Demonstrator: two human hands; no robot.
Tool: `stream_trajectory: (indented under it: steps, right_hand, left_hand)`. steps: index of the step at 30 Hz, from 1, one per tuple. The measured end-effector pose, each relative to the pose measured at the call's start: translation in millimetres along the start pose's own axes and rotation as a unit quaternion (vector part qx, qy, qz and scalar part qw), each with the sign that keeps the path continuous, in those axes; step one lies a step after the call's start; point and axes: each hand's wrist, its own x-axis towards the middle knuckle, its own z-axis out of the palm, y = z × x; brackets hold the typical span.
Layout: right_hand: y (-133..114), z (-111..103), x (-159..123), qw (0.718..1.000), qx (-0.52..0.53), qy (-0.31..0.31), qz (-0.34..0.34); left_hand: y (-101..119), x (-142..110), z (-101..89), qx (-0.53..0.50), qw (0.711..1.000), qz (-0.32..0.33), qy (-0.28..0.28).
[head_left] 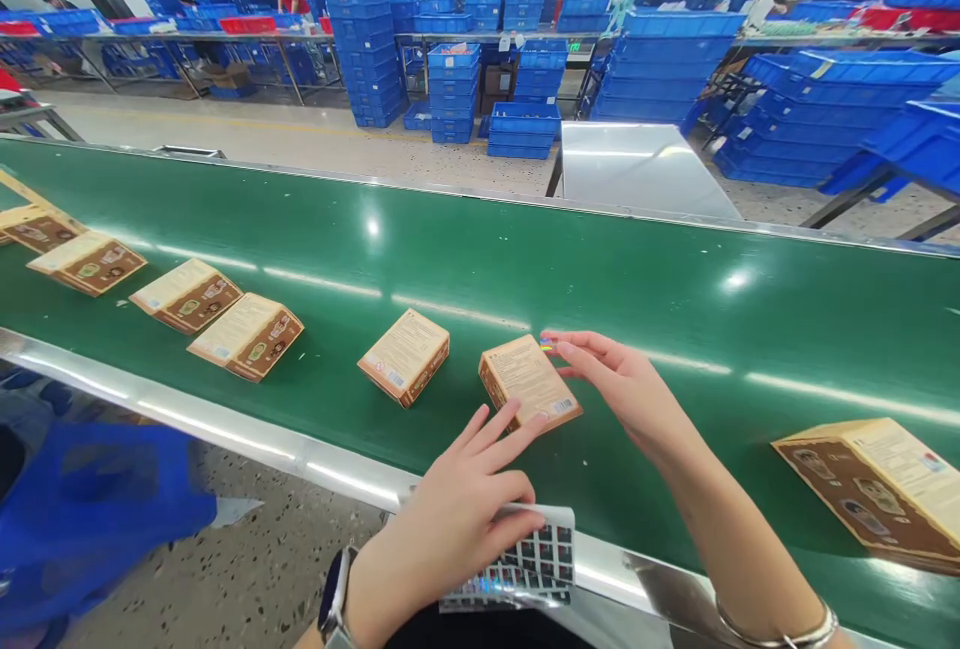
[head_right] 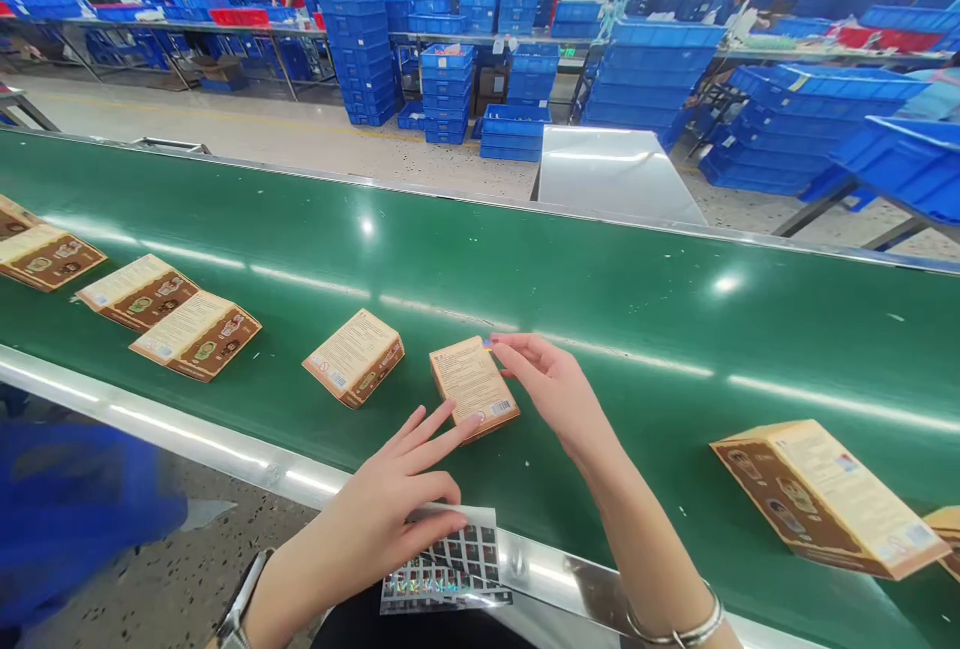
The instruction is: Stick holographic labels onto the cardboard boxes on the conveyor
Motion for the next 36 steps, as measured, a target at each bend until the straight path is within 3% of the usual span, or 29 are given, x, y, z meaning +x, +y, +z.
stream_trajectory:
  steps: [4, 9, 23, 28, 32, 36]
  right_hand:
    - [-3.6, -7.4, -3.5, 0.999, 0.001, -0.003, 0.038]
    - [-2.1, -5.8, -8.9, 0.997, -0.036, 0.018, 0.06]
    - [5.2, -23.7, -17.4, 0.991, -0.117, 0.061, 0.038]
    - [8.2, -21.9, -29.0, 0.975, -0.186, 0.12, 0.01]
    - [20.6, -21.6, -31.6, 0.961, -0.179, 0.209, -0.007]
    - [24.9, -34.4, -29.7, 0.948, -0.17, 0.267, -0.013]
  left_hand:
    - [-1.6, 5.6, 10.2, -0.014, 1.0, 0.004, 0.003]
    - [2.5, 10.7, 9.9, -0.027, 1.0, -0.001, -0.012]
    - [18.7, 29.3, 16.8, -0.005, 0.999, 0.01, -0.044]
    - [23.2, 35.1, 20.9, 0.014, 0.998, 0.028, -0.053]
    - [24.8, 40.1, 27.6, 0.02, 0.997, 0.046, -0.059]
    - [23.9, 42.3, 30.1, -0.003, 0.996, 0.062, -0.057]
